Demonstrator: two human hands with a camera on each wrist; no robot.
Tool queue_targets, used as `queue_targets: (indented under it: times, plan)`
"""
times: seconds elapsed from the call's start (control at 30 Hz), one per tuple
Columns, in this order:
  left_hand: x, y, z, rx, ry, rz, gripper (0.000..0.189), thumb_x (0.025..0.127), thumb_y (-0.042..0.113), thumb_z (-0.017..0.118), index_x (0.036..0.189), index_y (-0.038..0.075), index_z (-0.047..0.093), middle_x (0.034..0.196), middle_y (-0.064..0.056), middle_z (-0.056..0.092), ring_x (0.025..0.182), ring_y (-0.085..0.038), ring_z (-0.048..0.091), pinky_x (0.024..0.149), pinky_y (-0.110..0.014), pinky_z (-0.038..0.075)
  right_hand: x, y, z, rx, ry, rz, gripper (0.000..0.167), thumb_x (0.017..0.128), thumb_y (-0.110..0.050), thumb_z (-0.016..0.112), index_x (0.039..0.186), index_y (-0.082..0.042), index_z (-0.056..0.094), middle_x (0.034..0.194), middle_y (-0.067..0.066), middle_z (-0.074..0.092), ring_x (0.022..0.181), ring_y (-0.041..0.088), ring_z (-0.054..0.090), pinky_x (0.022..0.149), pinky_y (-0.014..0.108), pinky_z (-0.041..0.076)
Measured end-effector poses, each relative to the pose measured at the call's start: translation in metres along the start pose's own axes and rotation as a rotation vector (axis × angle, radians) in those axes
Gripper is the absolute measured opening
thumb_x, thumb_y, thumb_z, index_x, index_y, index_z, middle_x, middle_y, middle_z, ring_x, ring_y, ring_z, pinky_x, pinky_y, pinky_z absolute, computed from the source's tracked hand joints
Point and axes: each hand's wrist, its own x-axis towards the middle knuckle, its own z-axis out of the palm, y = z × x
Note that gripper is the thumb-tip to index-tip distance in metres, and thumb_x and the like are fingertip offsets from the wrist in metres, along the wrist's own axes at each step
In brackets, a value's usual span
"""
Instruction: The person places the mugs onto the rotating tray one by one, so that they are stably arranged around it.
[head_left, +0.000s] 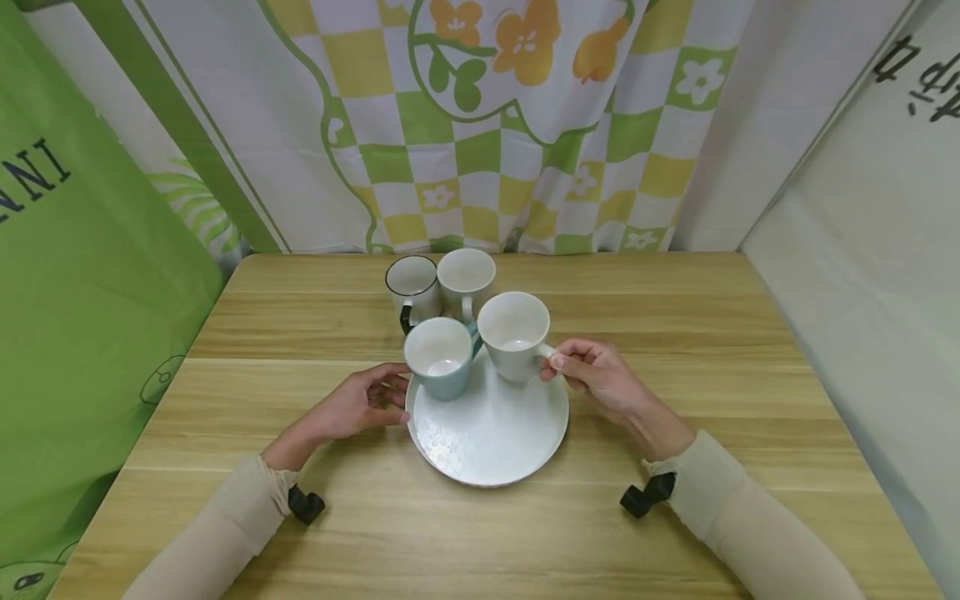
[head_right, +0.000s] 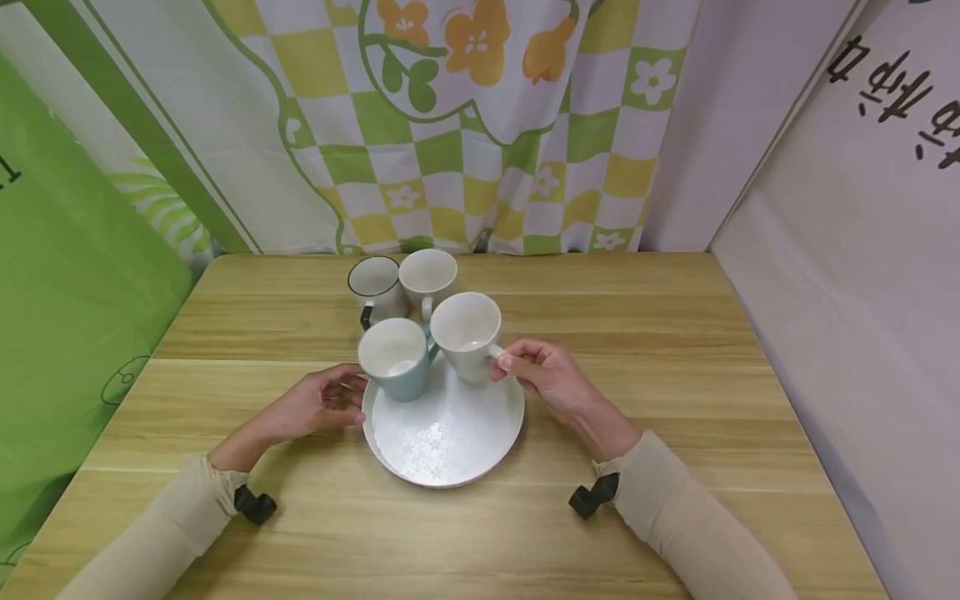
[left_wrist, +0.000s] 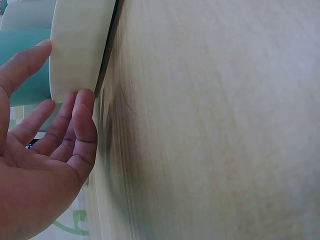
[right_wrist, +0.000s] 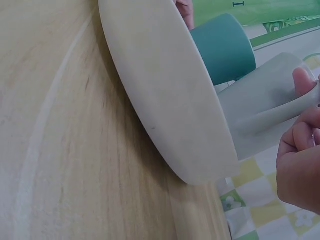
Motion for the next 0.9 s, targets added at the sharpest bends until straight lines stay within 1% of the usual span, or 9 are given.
queue_targets:
  times: [0.13,0.23,0.33,0.47,0.6,0.7,0.9]
  plan:
    - [0.0,0.0,0.0,-0.001,0.0,-0.002,0.069,0.085,0.01,0.079,0.145,0.002,0.045,0.126,-0.025,0.062,0.107,-0.032,0.067,0.085,-0.027,0.056,0.002,0.003,-0.001,0.005,-0.017,-0.005,0.022,0.1,-0.006,0.056,0.088,-0.018,0.069,0.082,-0.007,0.076,0.055,0.004,0.04,0.052,0.024,0.023]
    - [0.0,0.0,0.0,-0.001,0.001,-0.005,0.069,0.085,0.01,0.079,0.145,0.002,0.045,0.126,-0.025,0.062,0.107,-0.032,0.067,0.085,-0.027,0.055,0.002,0.005,-0.002,0.01,-0.031,0.004,0.02,0.1,-0.008,0.058,0.088,-0.019,0.07,0.085,-0.007,0.076,0.059,0.002,0.049,0.053,0.02,0.027]
    - [0.0,0.0,0.0,-0.001,0.001,-0.011,0.069,0.085,0.01,0.079,0.145,0.003,0.045,0.126,-0.025,0.062,0.107,-0.032,0.067,0.086,-0.027,0.055,0.003,0.005,-0.002,0.014,-0.044,0.012,0.019,0.1,-0.009,0.059,0.089,-0.019,0.07,0.087,-0.008,0.076,0.067,0.002,0.06,0.054,0.018,0.03]
    - [-0.001,0.0,0.0,0.0,0.002,-0.018,0.069,0.085,0.011,0.08,0.145,0.003,0.046,0.127,-0.025,0.062,0.108,-0.032,0.067,0.086,-0.027,0.055,0.003,0.006,-0.004,0.022,-0.06,0.012,0.017,0.1,-0.011,0.06,0.089,-0.019,0.071,0.088,-0.009,0.076,0.075,0.002,0.066,0.054,0.018,0.029]
    - [0.0,0.001,0.0,0.003,0.003,-0.022,0.069,0.085,0.012,0.08,0.145,0.004,0.046,0.127,-0.024,0.062,0.108,-0.032,0.066,0.086,-0.026,0.055,0.004,0.009,-0.007,0.036,-0.072,0.006,0.016,0.1,-0.013,0.06,0.089,-0.019,0.071,0.087,-0.009,0.076,0.07,0.001,0.063,0.052,0.024,0.023]
    - [0.0,0.001,0.0,0.001,0.003,-0.023,0.069,0.085,0.012,0.08,0.144,0.004,0.046,0.127,-0.024,0.062,0.108,-0.032,0.066,0.086,-0.026,0.055,0.004,0.01,-0.009,0.035,-0.079,0.005,0.017,0.1,-0.013,0.06,0.088,-0.019,0.071,0.086,-0.008,0.076,0.063,0.002,0.055,0.052,0.03,0.019]
    - [0.0,0.001,0.0,0.003,0.006,-0.024,0.069,0.084,0.011,0.08,0.144,0.003,0.046,0.127,-0.024,0.062,0.107,-0.031,0.066,0.086,-0.027,0.055,0.004,0.014,-0.011,0.032,-0.1,0.007,0.018,0.101,-0.012,0.059,0.088,-0.019,0.071,0.085,-0.008,0.075,0.057,0.003,0.045,0.052,0.033,0.017]
